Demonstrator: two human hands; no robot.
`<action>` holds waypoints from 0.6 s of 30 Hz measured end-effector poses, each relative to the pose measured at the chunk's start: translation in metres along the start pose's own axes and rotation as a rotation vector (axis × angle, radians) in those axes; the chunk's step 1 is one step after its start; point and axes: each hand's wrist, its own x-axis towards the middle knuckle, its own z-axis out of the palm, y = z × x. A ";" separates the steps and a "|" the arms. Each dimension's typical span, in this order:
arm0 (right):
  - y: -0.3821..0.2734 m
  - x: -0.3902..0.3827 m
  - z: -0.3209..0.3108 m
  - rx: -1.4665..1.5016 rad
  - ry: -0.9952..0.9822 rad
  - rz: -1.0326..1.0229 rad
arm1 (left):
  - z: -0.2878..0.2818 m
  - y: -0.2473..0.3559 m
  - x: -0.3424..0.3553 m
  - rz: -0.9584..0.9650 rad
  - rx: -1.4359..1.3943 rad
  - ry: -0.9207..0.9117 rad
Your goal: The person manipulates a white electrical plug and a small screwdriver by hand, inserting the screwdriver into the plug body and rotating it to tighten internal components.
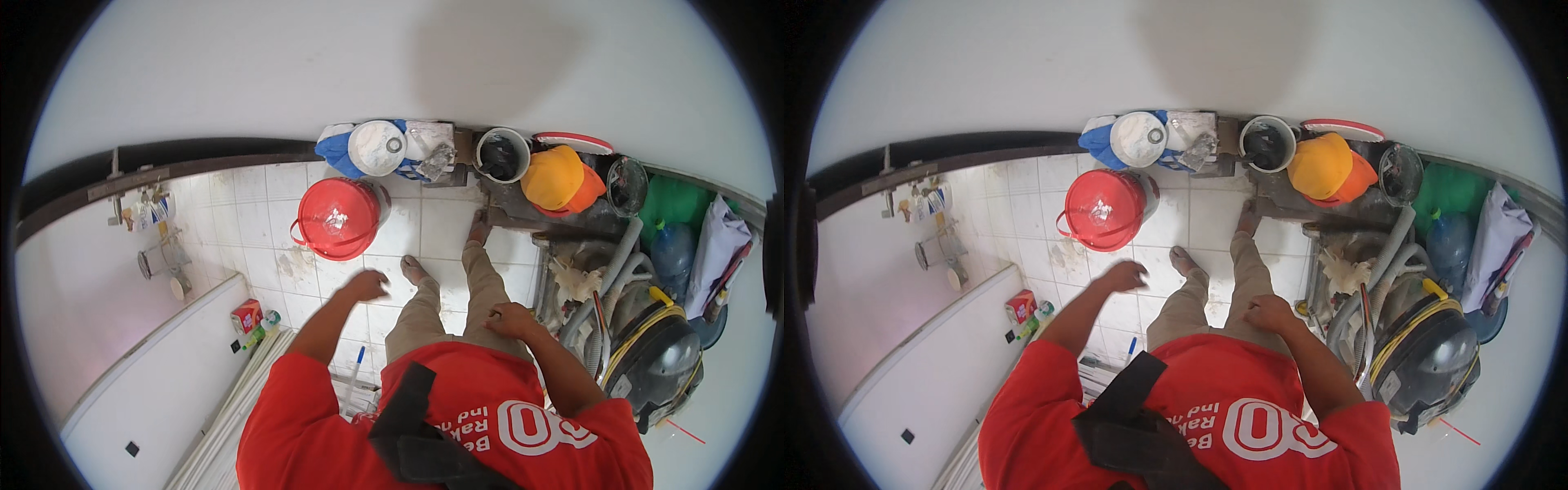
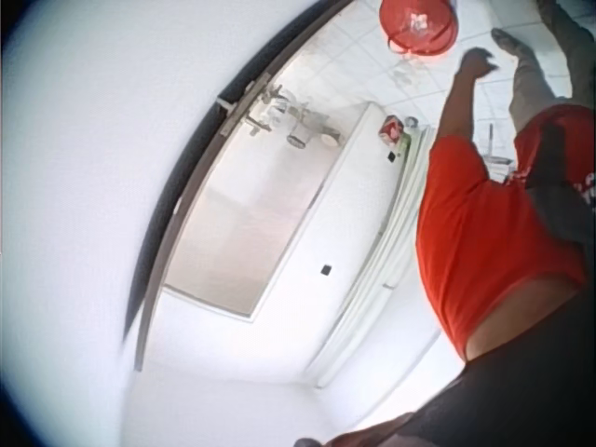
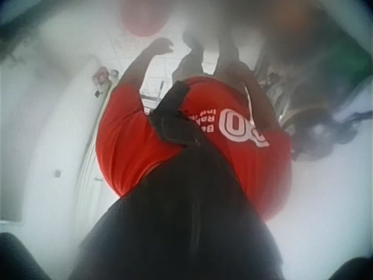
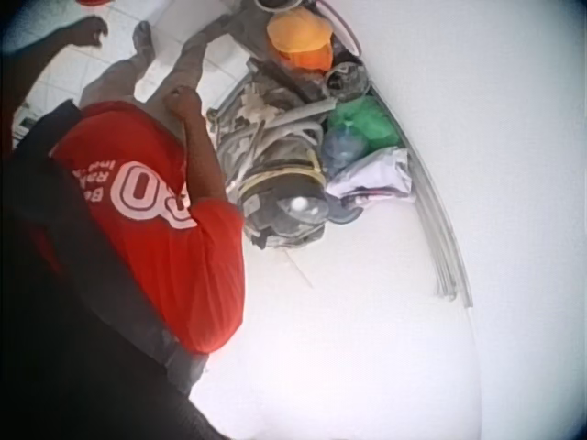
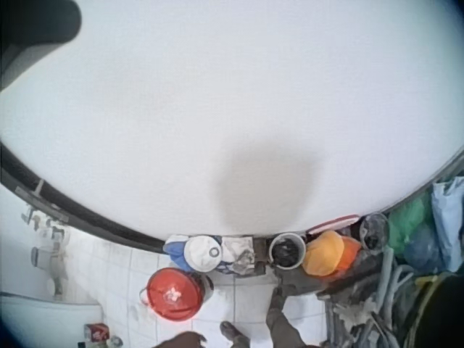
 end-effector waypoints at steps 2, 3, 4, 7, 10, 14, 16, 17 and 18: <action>-0.003 -0.002 -0.012 -0.063 -0.051 -0.028 | 0.013 0.072 -0.017 0.155 -0.076 -0.198; -0.007 -0.004 -0.021 -0.095 -0.070 -0.049 | 0.021 0.098 -0.022 0.175 -0.036 -0.265; -0.010 -0.006 -0.027 -0.129 -0.091 -0.072 | 0.030 0.117 -0.026 0.193 0.002 -0.330; -0.015 -0.015 -0.034 -0.145 -0.078 -0.198 | 0.053 0.149 -0.033 0.247 -0.054 -0.168; -0.004 -0.009 -0.015 -0.111 0.012 -0.301 | 0.014 0.192 -0.036 0.172 0.180 -0.256; -0.002 0.005 0.007 -0.091 -0.142 -0.234 | -0.015 0.212 -0.028 0.136 0.285 -0.358; -0.010 -0.001 0.009 -0.072 -0.133 -0.214 | -0.016 0.208 -0.024 0.115 0.283 -0.425; -0.010 -0.007 0.008 -0.032 -0.135 -0.258 | -0.016 0.207 -0.024 0.169 0.223 -0.475; -0.012 -0.015 0.003 0.003 -0.139 -0.308 | -0.018 0.203 -0.027 0.219 0.159 -0.516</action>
